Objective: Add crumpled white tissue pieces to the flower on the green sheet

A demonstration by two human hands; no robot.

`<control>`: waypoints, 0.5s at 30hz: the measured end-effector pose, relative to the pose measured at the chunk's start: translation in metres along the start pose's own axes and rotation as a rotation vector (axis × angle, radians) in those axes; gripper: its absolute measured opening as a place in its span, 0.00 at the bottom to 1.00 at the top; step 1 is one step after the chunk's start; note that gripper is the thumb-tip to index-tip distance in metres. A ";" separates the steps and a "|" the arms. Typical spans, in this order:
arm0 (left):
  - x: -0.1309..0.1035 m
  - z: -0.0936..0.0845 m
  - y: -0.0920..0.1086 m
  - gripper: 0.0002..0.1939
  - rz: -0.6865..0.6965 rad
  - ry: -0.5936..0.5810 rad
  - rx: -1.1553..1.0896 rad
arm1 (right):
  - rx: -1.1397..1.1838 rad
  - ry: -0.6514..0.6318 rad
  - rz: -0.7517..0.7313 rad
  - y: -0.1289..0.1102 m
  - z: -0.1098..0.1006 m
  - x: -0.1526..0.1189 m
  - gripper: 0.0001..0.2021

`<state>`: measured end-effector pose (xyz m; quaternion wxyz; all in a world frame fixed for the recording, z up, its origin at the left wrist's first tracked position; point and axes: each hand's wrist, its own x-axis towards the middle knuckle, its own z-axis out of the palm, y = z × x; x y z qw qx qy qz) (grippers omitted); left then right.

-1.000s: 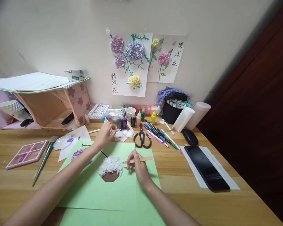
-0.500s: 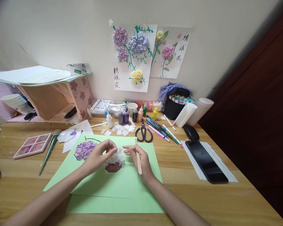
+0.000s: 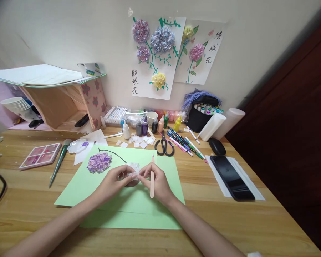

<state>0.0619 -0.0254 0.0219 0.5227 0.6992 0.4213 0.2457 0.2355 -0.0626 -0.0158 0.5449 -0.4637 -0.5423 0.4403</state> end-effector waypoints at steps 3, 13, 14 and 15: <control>0.001 -0.006 -0.002 0.11 0.011 0.101 0.093 | 0.014 0.004 0.013 -0.004 -0.007 -0.001 0.12; 0.008 -0.024 -0.009 0.09 0.097 0.290 0.215 | -0.300 -0.296 -0.153 -0.002 -0.027 -0.004 0.24; 0.008 -0.024 -0.011 0.10 0.100 0.298 0.212 | -0.336 -0.323 -0.182 -0.001 -0.026 -0.005 0.24; 0.009 -0.024 -0.012 0.10 0.103 0.307 0.208 | -0.360 -0.339 -0.200 0.001 -0.024 -0.005 0.24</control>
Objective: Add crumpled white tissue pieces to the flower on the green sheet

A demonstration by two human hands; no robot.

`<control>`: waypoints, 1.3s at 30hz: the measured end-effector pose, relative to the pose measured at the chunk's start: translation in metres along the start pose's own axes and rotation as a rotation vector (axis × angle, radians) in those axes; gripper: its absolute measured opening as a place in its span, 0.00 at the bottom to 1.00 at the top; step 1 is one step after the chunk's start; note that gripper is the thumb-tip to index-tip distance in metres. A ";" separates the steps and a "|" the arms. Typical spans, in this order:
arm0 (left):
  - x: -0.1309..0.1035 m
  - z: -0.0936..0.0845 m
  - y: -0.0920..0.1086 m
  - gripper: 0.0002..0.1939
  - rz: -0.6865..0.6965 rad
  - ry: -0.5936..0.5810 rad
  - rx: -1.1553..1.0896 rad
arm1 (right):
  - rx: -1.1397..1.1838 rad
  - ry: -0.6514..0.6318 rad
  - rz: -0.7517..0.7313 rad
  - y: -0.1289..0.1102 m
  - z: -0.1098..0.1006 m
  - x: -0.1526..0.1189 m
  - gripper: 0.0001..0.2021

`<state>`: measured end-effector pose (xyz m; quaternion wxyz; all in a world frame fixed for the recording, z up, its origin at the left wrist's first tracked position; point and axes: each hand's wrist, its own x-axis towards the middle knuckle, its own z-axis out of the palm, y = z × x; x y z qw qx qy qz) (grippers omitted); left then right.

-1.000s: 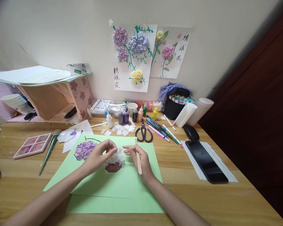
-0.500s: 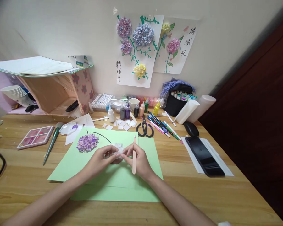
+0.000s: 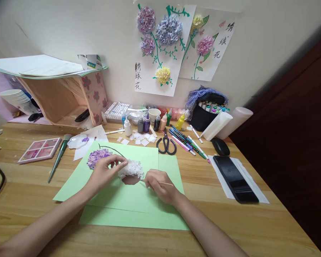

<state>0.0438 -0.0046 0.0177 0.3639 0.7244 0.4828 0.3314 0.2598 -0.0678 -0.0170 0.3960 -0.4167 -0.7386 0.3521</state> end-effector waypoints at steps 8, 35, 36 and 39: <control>0.000 0.001 0.001 0.11 0.014 0.027 -0.022 | 0.013 0.069 0.084 0.003 0.006 0.003 0.24; -0.030 0.032 0.002 0.09 0.283 -0.256 0.304 | 0.115 0.133 0.173 0.005 0.007 0.003 0.23; -0.030 0.032 0.002 0.09 0.283 -0.247 0.310 | 0.124 0.137 0.190 0.005 0.007 0.003 0.23; -0.028 0.034 0.003 0.09 0.277 -0.207 0.337 | 0.151 0.158 0.230 0.005 0.006 0.003 0.23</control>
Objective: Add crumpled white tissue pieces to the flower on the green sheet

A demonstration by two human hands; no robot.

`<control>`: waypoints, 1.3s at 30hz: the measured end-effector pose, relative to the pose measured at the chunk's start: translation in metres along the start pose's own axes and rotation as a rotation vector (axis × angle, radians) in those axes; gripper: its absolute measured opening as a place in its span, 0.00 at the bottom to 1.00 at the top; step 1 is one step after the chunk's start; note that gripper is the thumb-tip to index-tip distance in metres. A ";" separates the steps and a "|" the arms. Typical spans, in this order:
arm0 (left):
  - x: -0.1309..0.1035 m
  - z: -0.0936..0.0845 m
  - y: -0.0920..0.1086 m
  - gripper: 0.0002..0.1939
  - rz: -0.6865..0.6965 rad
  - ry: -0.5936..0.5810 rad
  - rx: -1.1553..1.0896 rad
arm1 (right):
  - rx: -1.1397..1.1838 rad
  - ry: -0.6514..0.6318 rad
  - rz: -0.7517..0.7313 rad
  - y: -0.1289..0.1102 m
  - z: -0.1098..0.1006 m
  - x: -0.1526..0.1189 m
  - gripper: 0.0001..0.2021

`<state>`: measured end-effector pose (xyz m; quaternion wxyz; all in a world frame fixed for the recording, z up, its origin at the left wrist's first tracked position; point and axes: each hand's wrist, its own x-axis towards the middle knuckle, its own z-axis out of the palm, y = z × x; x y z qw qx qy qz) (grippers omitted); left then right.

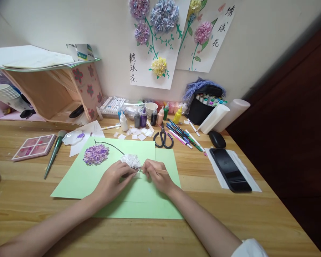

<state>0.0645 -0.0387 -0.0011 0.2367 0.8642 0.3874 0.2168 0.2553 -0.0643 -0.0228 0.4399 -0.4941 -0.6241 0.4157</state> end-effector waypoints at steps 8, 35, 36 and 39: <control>0.003 0.003 0.001 0.08 0.030 0.041 0.144 | 0.015 -0.006 -0.002 0.002 -0.001 -0.002 0.25; 0.017 0.010 0.004 0.07 0.077 0.088 0.305 | -0.105 0.034 -0.183 0.003 0.001 -0.003 0.23; 0.016 0.009 0.004 0.07 0.084 0.093 0.296 | -0.107 0.032 -0.182 0.003 0.000 -0.003 0.23; 0.014 0.006 0.003 0.07 0.098 0.114 0.260 | -0.115 0.024 -0.172 0.003 0.000 -0.002 0.23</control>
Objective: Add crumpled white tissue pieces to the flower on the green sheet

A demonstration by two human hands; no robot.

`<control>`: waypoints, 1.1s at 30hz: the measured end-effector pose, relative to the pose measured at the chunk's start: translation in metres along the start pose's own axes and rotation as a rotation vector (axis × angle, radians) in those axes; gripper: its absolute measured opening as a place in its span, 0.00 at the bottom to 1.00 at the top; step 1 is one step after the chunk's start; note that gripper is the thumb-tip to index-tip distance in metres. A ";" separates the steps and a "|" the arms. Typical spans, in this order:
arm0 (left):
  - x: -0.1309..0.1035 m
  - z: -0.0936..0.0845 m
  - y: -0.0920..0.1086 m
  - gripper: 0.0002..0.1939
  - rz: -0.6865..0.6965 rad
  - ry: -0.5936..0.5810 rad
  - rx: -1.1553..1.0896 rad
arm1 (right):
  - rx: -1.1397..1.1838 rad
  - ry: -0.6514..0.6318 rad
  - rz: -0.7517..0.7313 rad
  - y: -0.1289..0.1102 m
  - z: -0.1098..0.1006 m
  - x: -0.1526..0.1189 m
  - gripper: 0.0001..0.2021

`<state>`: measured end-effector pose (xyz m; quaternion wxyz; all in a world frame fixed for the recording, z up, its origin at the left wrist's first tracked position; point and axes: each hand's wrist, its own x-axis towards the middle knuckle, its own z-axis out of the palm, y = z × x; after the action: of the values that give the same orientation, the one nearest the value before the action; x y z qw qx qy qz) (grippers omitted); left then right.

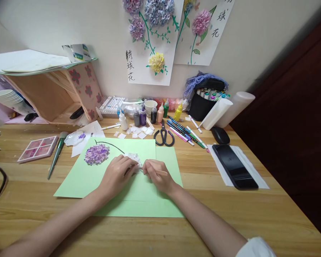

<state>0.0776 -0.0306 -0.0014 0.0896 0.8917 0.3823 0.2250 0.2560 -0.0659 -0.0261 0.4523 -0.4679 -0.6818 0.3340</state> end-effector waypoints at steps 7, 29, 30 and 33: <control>-0.003 -0.014 -0.021 0.12 -0.181 0.176 -0.177 | 0.007 -0.011 0.065 -0.002 0.000 0.002 0.24; 0.001 -0.010 -0.043 0.16 -0.496 0.309 -0.380 | 0.100 0.123 0.178 -0.004 0.008 0.005 0.27; 0.001 -0.010 -0.043 0.16 -0.492 0.310 -0.376 | 0.091 0.130 0.153 -0.004 0.008 0.004 0.28; 0.001 -0.008 -0.044 0.16 -0.481 0.315 -0.364 | 0.049 0.110 0.091 -0.003 0.008 0.002 0.27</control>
<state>0.0459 0.0000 -0.0083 0.2378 0.6996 0.5446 0.3968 0.2471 -0.0652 -0.0263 0.4848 -0.5048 -0.6257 0.3445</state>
